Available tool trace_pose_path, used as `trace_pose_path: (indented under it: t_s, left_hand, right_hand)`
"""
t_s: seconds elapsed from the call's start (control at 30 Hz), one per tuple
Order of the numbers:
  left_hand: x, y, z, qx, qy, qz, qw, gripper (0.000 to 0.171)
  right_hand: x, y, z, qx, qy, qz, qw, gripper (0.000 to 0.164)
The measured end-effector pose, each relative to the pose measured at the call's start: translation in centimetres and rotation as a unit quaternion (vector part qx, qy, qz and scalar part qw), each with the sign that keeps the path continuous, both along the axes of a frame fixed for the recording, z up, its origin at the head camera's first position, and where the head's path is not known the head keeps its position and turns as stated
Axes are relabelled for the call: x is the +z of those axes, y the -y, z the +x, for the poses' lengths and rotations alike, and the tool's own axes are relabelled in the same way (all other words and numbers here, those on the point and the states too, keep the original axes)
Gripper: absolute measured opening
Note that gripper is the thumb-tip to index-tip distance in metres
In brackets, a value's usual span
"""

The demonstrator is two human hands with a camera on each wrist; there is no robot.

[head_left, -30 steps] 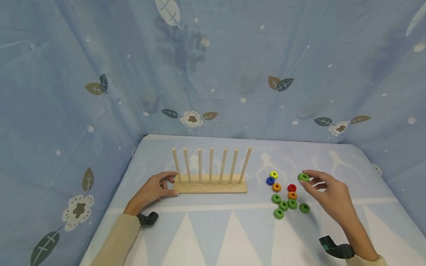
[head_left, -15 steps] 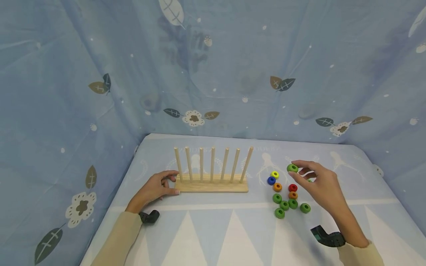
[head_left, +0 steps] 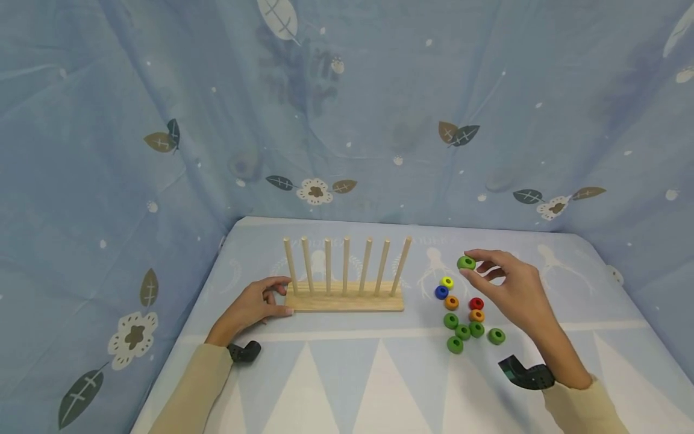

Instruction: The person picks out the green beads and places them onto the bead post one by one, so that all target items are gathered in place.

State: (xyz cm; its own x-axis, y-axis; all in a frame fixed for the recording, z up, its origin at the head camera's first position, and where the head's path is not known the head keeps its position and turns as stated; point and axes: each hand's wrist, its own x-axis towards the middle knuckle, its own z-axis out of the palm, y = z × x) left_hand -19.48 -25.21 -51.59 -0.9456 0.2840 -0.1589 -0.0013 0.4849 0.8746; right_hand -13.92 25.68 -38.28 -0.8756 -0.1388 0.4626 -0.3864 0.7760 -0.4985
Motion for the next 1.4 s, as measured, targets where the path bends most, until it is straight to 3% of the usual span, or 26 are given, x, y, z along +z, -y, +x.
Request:
trace_pose_path:
  t_s: [0.5,0.87,1.4]
  left_hand:
    - [0.1,-0.1,0.0,0.0,0.001,0.001,1.0,0.077]
    - [0.1,-0.1,0.0,0.0,0.008,0.009,0.9999,0.078]
    - [0.0,-0.1,-0.1,-0.002,0.008,0.007,0.9999,0.078]
  right_hand:
    - [1.5,2.1,-1.4,0.041,-0.036,-0.013,0.998,0.039]
    - [3.0,4.6,-2.6,0.07,-0.039,-0.03,0.996,0.037]
    - [3.8,6.9,-4.0,0.115,-0.068,-0.027,0.991,0.035]
